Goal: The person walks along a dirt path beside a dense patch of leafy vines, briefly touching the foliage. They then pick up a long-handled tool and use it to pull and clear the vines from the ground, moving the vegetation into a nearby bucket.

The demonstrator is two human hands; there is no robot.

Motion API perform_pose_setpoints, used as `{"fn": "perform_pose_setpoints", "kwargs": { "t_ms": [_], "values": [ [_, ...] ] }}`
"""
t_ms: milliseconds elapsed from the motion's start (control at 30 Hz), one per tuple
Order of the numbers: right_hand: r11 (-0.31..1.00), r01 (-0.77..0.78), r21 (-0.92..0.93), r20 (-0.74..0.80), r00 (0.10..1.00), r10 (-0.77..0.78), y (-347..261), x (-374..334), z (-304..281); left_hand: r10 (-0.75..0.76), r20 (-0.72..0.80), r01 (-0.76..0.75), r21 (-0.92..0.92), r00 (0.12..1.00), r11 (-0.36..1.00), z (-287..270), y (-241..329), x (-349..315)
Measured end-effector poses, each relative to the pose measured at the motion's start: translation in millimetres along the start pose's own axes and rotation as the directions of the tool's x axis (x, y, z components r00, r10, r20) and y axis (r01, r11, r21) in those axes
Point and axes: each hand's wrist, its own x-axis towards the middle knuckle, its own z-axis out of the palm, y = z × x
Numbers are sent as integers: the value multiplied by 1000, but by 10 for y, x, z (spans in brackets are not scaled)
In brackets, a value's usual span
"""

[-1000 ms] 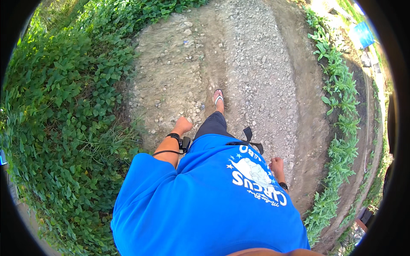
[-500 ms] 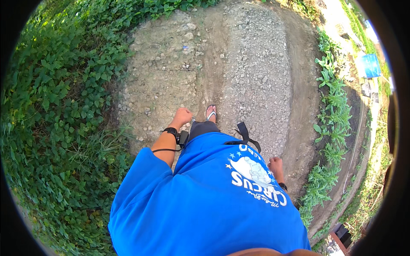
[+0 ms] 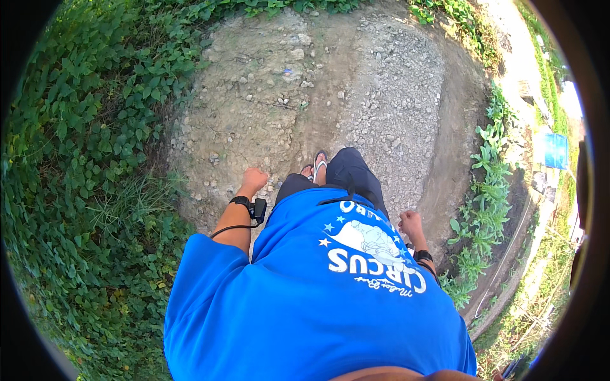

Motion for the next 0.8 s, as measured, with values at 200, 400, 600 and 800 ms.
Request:
{"fn": "perform_pose_setpoints", "kwargs": {
  "t_ms": [200,400,600,800],
  "values": [
    [991,49,-127,47,998,-43,-666,587,-300,54,139,-118,511,989,851,-58,-326,-109],
    [961,190,-199,82,981,-177,-1706,1367,-619,-172,-79,163,-106,982,981,-111,69,765],
    [969,174,-178,56,984,-166,-2744,2378,-1187,-121,-218,37,-354,968,934,-868,1593,1578],
    [970,241,46,65,968,-243,-3625,3164,-1743,-167,-205,-4,-644,964,765,-1490,2701,2099]
  ]
}}
